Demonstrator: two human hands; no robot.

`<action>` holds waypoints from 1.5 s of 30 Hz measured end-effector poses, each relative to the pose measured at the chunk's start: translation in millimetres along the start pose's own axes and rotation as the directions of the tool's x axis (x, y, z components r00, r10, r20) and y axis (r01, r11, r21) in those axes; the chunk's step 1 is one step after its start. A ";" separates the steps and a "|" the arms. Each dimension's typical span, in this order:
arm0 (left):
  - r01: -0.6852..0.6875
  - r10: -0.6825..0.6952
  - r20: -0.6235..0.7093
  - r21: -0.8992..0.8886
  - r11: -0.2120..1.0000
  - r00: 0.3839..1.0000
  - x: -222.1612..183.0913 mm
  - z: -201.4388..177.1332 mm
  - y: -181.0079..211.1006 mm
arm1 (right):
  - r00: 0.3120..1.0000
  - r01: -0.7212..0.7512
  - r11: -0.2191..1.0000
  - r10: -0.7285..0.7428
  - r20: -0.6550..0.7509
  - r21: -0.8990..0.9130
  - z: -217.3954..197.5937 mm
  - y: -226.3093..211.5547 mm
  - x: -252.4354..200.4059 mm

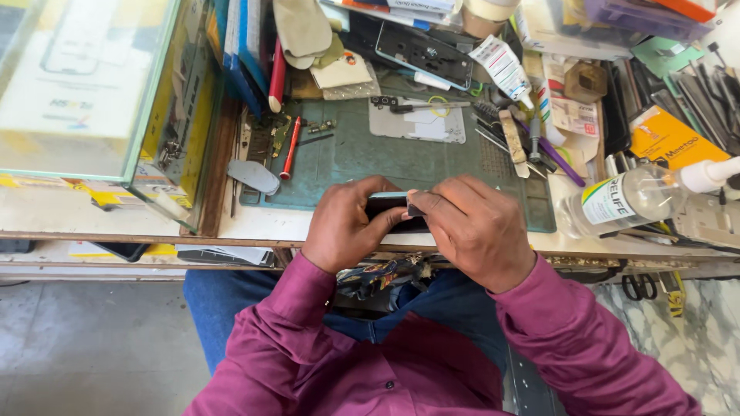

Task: The person disassembles a smartphone, removes internal components, cleans the screen with a spray and brush, and reassembles the device. They handle the phone, a cleaning spray bottle, and a brush while working at a cluttered repair bench.

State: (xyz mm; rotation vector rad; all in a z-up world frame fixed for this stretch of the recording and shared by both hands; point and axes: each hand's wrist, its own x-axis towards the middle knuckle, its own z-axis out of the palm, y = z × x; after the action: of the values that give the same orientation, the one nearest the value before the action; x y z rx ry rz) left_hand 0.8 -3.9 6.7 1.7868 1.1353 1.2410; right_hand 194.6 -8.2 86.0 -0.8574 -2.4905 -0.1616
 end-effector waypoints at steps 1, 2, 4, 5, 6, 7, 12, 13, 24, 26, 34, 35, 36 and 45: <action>-0.011 0.011 0.002 -0.004 1.000 1.000 -0.9 -0.3 -1.6 | 1.000 0.000 1.000 0.000 0.012 -0.007 1.2 -0.3 0.1; -0.026 0.026 0.004 -0.009 1.000 1.000 -0.5 -0.6 -3.1 | 1.000 0.001 1.000 -0.001 0.023 -0.016 1.2 0.0 1.3; -0.016 0.016 0.014 0.011 1.000 1.000 -0.9 -1.3 -5.5 | 0.999 0.015 0.999 -0.014 0.045 -0.037 1.1 -2.5 4.3; 0.008 -0.009 0.023 0.037 0.999 1.000 -1.9 -1.3 -6.1 | 0.998 0.027 0.998 -0.025 0.056 -0.048 1.8 -5.7 5.9; 0.030 -0.032 0.030 0.064 0.997 0.999 -2.1 -1.1 -6.4 | 0.997 0.041 0.997 -0.037 0.067 -0.060 2.0 -7.7 8.0; 0.009 -0.010 0.017 0.054 0.999 1.000 -2.1 -0.6 -6.6 | 0.996 0.044 0.996 -0.037 0.085 -0.074 1.9 -9.1 10.4; -0.020 0.021 -0.025 0.039 0.999 0.999 -4.0 0.7 -8.7 | 0.989 0.060 0.993 -0.046 0.142 -0.097 2.3 -13.0 18.5; 0.027 -0.027 -0.008 0.027 0.999 1.000 -4.8 0.8 -9.6 | 0.989 0.062 0.993 -0.047 0.144 -0.103 3.4 -13.4 18.4; -0.073 0.075 -0.033 0.060 0.996 0.997 7.4 -3.4 19.2 | 0.998 0.006 1.000 -0.007 0.055 0.016 -20.0 -4.8 13.5; -0.146 0.147 -0.002 0.110 0.983 0.989 21.6 -11.7 29.6 | 0.996 -0.080 0.995 0.082 -0.039 0.066 -25.1 -0.7 9.2; -0.254 0.248 0.063 0.357 0.899 0.967 72.4 -19.7 68.5 | 0.837 -0.291 0.914 0.386 -0.388 0.282 -6.2 14.4 2.1; -0.270 0.264 0.070 0.384 0.883 0.962 73.1 -16.4 69.1 | 0.818 -0.295 0.912 0.395 -0.419 0.284 -0.3 13.9 -1.0; -0.276 0.272 0.071 0.415 0.867 0.960 73.4 -13.8 68.5 | 0.801 -0.293 0.910 0.402 -0.444 0.294 3.4 13.7 -3.9; -0.289 0.318 0.044 0.547 0.786 0.947 79.6 11.8 64.0 | 0.803 -0.341 0.907 0.418 -0.425 0.247 -8.7 10.0 -11.5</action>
State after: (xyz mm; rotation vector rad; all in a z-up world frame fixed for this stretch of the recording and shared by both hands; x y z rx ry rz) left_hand 43.0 43.4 87.6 2.4625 1.3691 1.2202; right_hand 212.1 -8.8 87.4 -1.0843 -1.8110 -0.0239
